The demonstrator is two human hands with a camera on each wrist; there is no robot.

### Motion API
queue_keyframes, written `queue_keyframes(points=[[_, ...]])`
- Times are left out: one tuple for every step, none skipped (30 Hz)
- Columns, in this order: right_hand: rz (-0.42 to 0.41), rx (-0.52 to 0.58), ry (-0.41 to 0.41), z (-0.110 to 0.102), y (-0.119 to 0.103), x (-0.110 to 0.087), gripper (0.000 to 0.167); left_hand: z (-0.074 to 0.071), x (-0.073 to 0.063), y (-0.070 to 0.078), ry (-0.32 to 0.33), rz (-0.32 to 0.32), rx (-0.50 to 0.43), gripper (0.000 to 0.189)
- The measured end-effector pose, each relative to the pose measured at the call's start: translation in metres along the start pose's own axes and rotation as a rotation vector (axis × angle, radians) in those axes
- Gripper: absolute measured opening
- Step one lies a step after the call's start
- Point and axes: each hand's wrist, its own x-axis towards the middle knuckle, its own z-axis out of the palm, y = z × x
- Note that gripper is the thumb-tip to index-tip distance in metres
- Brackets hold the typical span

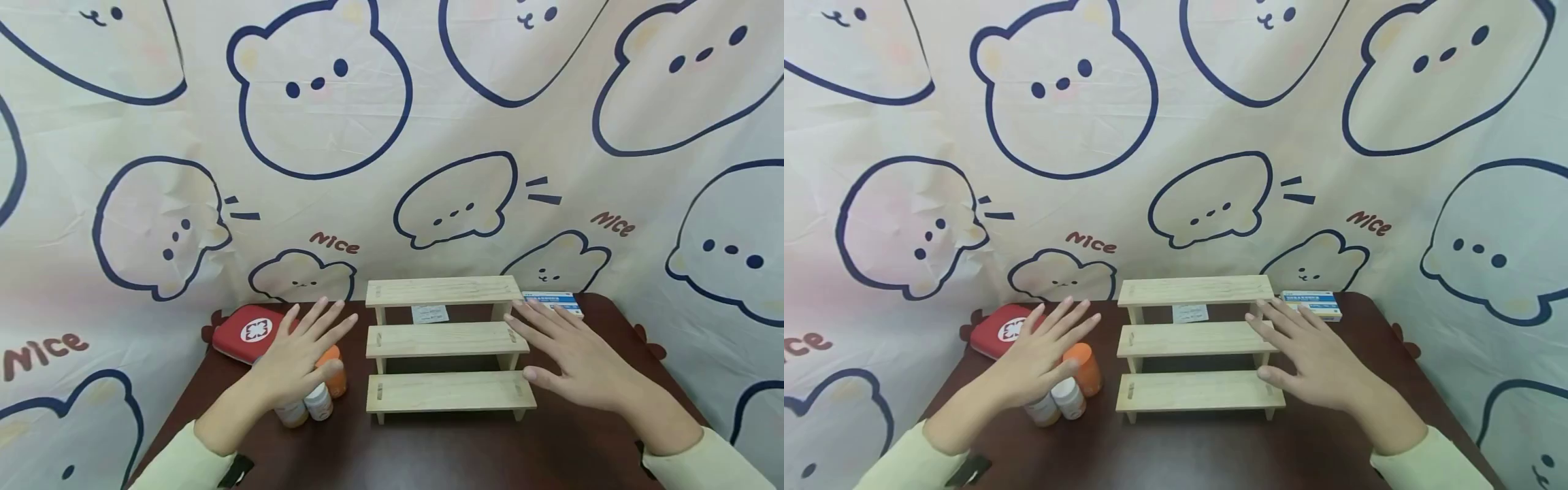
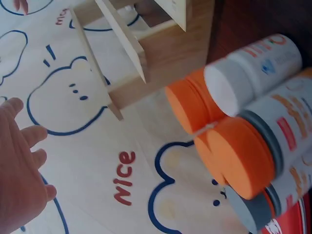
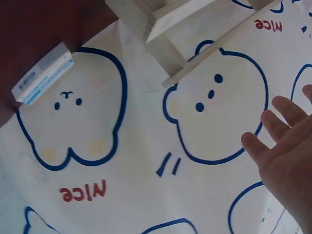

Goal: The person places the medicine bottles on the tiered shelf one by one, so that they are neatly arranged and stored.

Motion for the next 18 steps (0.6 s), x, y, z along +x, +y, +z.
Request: queue_keyframes(points=[[0.02,-0.005,0.0,0.003,0.002,-0.001,0.07,0.001,-0.001,-0.003,-0.001,-0.004,0.008,0.063],[0.035,-0.008,0.002,0.005,0.004,-0.001,0.069,0.002,-0.002,-0.005,0.0,-0.008,0.017,0.063],[0.047,-0.01,0.014,0.008,0.006,-0.002,0.068,0.003,-0.003,-0.008,-0.003,-0.017,0.016,0.063],[0.061,-0.015,0.032,0.012,0.009,-0.003,0.068,0.004,-0.004,-0.011,-0.005,-0.027,0.013,0.063],[0.07,-0.024,0.057,0.016,0.012,-0.005,0.067,0.005,-0.005,-0.014,-0.003,-0.038,0.003,0.063],[0.076,-0.032,0.089,0.02,0.016,-0.006,0.066,0.006,-0.006,-0.018,-0.001,-0.054,-0.013,0.063],[0.083,-0.041,0.117,0.024,0.019,-0.007,0.064,0.007,-0.008,-0.022,0.002,-0.073,-0.032,0.063],[0.096,-0.041,0.14,0.029,0.022,-0.008,0.062,0.008,-0.009,-0.026,0.005,-0.094,-0.054,0.063],[0.115,-0.036,0.157,0.034,0.024,-0.01,0.062,0.01,-0.01,-0.03,0.005,-0.117,-0.08,0.063],[0.139,-0.03,0.156,0.039,0.027,-0.012,0.062,0.011,-0.012,-0.034,0.005,-0.138,-0.098,0.064],[0.161,-0.021,0.145,0.044,0.028,-0.014,0.062,0.013,-0.013,-0.038,0.005,-0.157,-0.116,0.064],[0.192,-0.006,0.116,0.049,0.029,-0.016,0.063,0.016,-0.014,-0.041,-0.001,-0.178,-0.129,0.064],[0.228,0.011,0.076,0.054,0.03,-0.019,0.065,0.018,-0.015,-0.045,-0.005,-0.193,-0.14,0.064],[0.263,0.034,0.036,0.058,0.03,-0.022,0.067,0.02,-0.015,-0.048,-0.013,-0.205,-0.143,0.064],[0.298,0.058,-0.006,0.063,0.031,-0.025,0.069,0.022,-0.015,-0.051,-0.02,-0.214,-0.143,0.064],[0.332,0.08,-0.046,0.067,0.031,-0.027,0.071,0.025,-0.014,-0.054,-0.025,-0.222,-0.143,0.064],[0.363,0.098,-0.077,0.071,0.032,-0.03,0.073,0.027,-0.013,-0.056,-0.029,-0.229,-0.142,0.065],[0.389,0.11,-0.1,0.076,0.033,-0.031,0.075,0.028,-0.012,-0.059,-0.032,-0.236,-0.139,0.065]])
